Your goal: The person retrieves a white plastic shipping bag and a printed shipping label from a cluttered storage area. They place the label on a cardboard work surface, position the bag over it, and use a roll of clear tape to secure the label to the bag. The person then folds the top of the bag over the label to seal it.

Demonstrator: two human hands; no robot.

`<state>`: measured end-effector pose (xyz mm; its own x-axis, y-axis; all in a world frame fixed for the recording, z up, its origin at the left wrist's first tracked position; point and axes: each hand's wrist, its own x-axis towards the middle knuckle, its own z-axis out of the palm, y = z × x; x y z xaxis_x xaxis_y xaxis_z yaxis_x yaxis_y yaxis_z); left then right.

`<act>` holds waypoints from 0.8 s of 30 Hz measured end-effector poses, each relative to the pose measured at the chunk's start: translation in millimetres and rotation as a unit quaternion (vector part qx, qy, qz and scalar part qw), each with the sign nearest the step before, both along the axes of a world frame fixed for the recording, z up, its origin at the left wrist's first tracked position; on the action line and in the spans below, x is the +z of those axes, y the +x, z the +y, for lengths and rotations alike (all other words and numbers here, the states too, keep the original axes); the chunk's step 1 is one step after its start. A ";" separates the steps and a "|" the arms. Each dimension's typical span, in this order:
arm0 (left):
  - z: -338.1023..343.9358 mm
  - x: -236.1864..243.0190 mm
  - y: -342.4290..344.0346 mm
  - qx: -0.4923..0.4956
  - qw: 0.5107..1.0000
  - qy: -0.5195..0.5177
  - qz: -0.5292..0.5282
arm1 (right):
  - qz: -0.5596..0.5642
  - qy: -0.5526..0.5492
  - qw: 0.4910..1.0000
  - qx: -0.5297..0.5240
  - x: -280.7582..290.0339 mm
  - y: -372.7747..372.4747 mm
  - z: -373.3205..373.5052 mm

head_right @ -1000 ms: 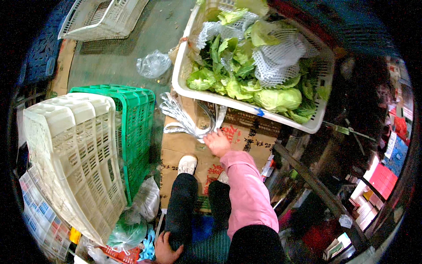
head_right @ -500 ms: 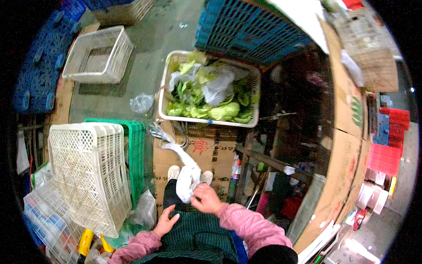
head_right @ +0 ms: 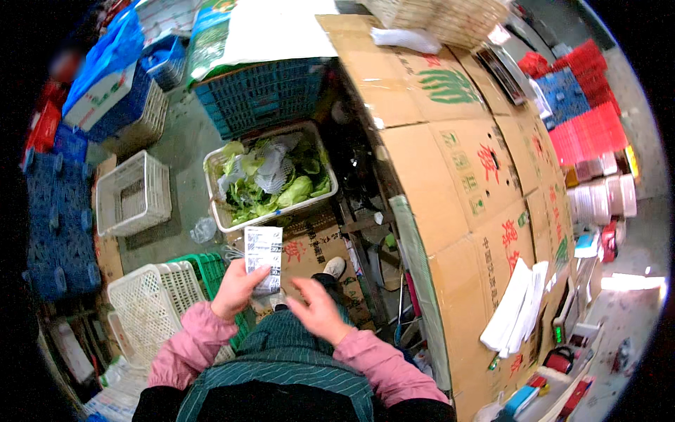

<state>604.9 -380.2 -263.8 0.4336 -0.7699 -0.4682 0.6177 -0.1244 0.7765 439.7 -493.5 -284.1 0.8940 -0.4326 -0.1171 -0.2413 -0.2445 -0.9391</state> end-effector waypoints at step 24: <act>-285.8 50.4 -96.7 -0.347 0.910 -0.003 -0.227 | 0.127 -0.254 0.723 -0.630 42.1 -344.2 -276.2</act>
